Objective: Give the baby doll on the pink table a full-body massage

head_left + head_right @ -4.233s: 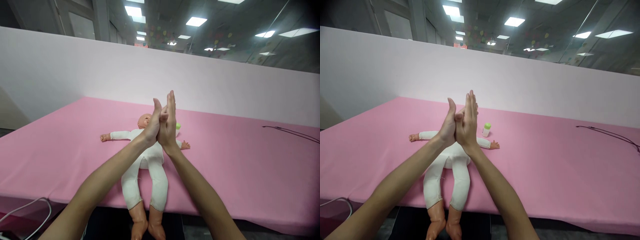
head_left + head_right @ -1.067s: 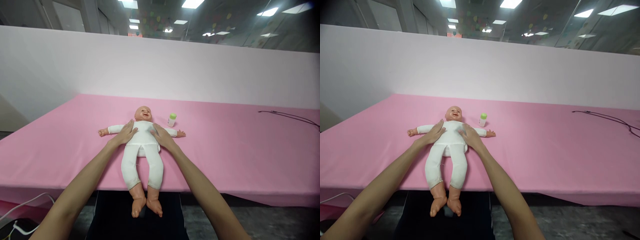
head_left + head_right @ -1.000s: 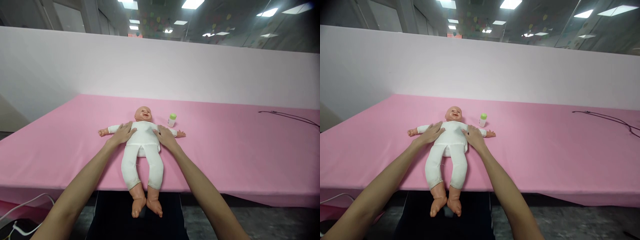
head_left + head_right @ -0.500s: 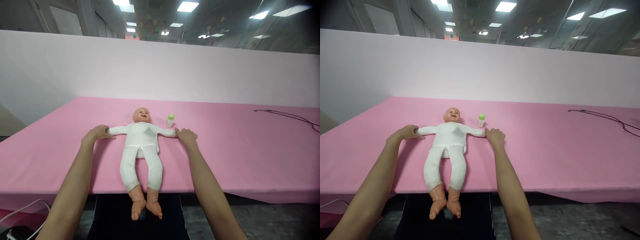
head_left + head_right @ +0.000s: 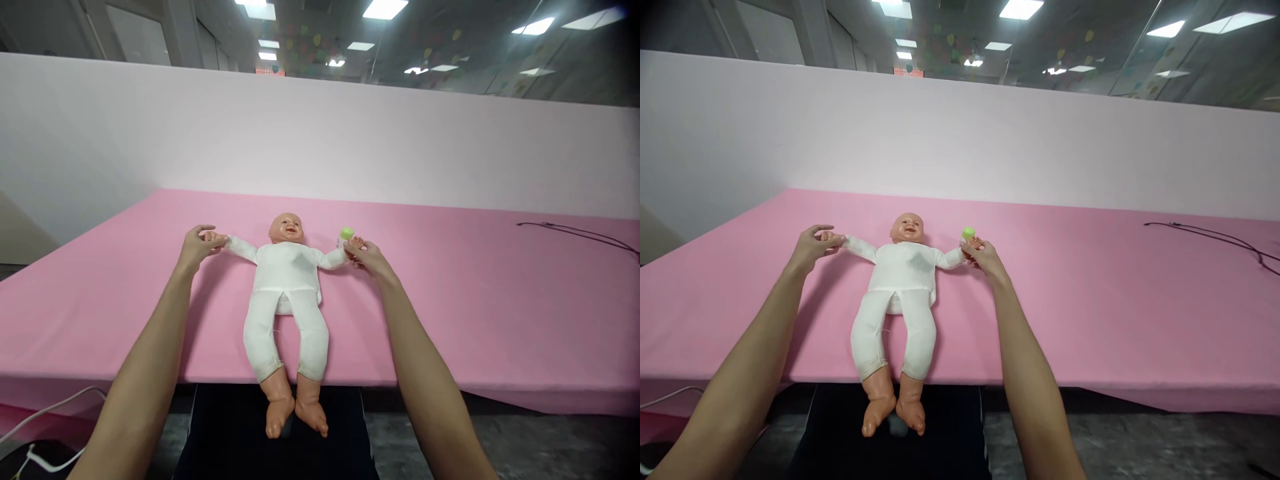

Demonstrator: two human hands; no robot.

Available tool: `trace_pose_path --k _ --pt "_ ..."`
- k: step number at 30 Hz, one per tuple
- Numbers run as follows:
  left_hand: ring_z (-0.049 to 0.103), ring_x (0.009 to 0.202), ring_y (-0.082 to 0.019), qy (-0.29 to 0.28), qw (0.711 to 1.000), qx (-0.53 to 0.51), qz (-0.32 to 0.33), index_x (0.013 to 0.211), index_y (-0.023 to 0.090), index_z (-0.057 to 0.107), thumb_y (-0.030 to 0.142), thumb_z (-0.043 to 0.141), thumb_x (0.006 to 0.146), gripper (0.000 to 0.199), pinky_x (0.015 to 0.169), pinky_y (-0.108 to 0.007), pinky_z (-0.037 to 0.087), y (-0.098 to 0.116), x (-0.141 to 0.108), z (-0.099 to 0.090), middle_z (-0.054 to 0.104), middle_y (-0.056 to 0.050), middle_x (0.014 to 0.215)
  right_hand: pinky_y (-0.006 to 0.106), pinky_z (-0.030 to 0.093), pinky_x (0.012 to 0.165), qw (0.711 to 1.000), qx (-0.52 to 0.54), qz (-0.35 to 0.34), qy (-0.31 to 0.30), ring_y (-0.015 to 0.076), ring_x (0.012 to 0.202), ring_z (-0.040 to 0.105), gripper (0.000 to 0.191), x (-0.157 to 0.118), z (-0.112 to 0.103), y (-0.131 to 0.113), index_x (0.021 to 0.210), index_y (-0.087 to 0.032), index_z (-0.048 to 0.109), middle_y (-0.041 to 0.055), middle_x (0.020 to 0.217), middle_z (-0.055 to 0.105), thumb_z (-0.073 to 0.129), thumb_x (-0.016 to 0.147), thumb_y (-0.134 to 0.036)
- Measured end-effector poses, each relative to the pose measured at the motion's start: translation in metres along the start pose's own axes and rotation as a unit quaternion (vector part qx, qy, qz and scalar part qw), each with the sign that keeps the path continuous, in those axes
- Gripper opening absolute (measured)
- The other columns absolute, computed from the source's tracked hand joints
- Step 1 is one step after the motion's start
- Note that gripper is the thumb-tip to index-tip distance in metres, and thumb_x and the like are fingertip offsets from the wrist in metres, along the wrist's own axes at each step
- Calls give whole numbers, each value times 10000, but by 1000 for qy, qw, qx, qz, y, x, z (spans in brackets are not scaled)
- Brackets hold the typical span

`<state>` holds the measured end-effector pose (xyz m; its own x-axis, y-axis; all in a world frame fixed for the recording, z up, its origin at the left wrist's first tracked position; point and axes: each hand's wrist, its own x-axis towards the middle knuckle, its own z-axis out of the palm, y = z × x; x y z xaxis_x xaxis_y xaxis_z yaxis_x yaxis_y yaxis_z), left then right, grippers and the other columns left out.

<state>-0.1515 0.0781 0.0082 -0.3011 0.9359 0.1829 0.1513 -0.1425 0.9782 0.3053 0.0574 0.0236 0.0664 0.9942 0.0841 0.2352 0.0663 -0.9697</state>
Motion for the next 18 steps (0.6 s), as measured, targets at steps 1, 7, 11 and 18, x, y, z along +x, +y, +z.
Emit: trace_pose_path --k 1,7,11,18 --pt "719 813 -196 26 998 -61 1 1058 180 689 306 971 589 561 790 -373 626 -3 0 10 706 -49 928 290 541 658 1000 17 -3 -8 179 723 635 497 0 2 1 886 -180 681 56 828 707 897 690 -583" --pt "714 937 -225 31 986 -163 9 953 159 716 303 915 634 403 876 -359 579 -28 -10 67 748 -81 994 406 562 1001 991 -33 -84 -95 309 1254 626 728 4 28 15 1378 -173 645 163 1453 631 841 759 -502" --pt "669 849 -206 -25 985 -167 45 924 160 711 476 886 658 448 790 -324 537 -40 -14 82 738 -70 940 402 558 982 990 -2 -140 -22 283 1185 657 788 10 53 30 1412 -164 573 174 1376 671 810 765 -546" --pt "490 578 -150 -71 994 -61 -56 601 187 592 544 712 862 458 590 -289 390 -42 -3 85 581 -24 598 336 521 699 992 -31 -93 73 227 770 645 498 20 80 50 842 -192 642 68 829 705 638 867 -689"
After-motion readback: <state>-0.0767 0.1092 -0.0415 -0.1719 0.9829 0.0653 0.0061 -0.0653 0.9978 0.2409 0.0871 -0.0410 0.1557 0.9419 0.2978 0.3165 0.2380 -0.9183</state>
